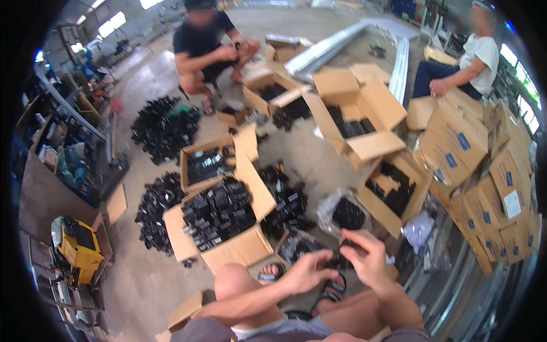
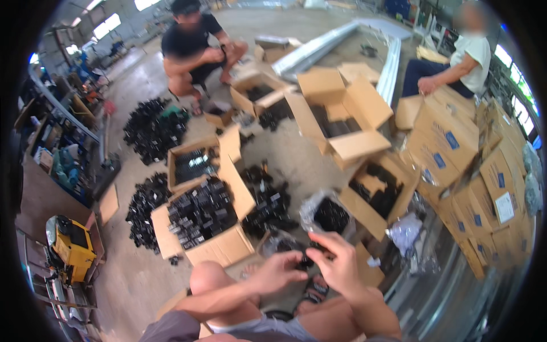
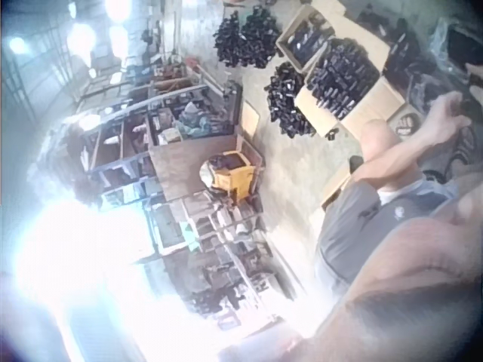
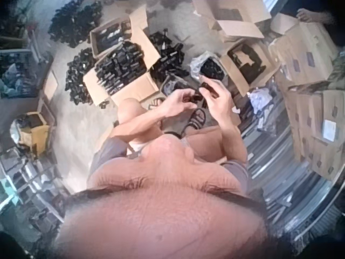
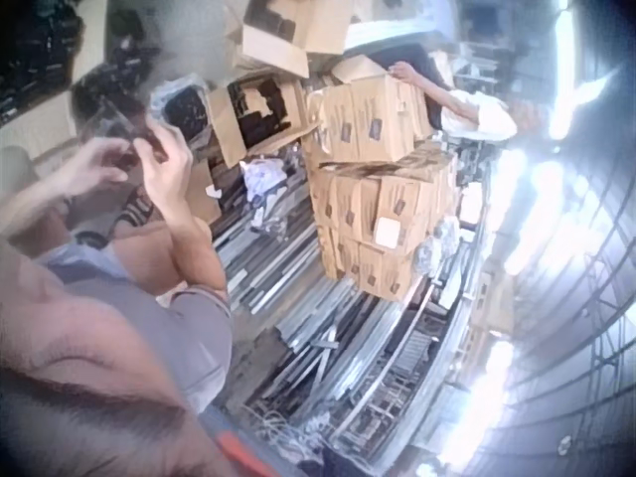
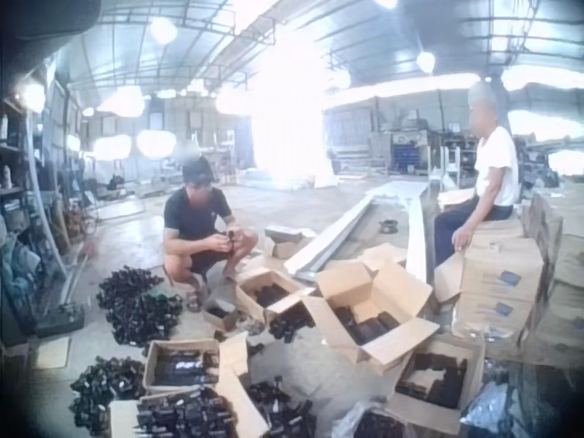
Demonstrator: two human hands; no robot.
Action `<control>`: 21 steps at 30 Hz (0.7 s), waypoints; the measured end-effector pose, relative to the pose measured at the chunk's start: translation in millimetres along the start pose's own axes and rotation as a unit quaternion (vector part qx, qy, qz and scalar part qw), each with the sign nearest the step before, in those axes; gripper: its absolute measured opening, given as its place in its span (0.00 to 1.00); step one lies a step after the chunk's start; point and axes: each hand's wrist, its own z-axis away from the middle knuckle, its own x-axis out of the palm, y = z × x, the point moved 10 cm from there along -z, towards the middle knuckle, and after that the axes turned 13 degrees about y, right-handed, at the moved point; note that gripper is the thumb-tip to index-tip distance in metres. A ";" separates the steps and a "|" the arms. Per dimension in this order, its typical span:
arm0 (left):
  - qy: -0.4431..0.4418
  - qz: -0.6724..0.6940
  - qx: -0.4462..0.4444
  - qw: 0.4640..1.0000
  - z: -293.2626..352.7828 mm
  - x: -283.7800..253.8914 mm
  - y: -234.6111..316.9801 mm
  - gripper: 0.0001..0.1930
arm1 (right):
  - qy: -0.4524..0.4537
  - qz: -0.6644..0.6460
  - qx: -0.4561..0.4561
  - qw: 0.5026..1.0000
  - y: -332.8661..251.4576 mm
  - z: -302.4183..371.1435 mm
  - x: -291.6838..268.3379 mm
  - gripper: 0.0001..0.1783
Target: The person sits on the floor in a warehouse and repeatedly picks up small black plastic components from a cardboard box. They inspect the parts, sometimes peeling off a protective film or sticker, and then place them into a clear plastic bag or back into the box.
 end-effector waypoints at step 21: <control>0.225 -0.436 0.119 0.863 -56.6 -139.6 78.3 0.21 | -0.194 0.168 0.305 0.917 268.1 13.1 34.8 0.15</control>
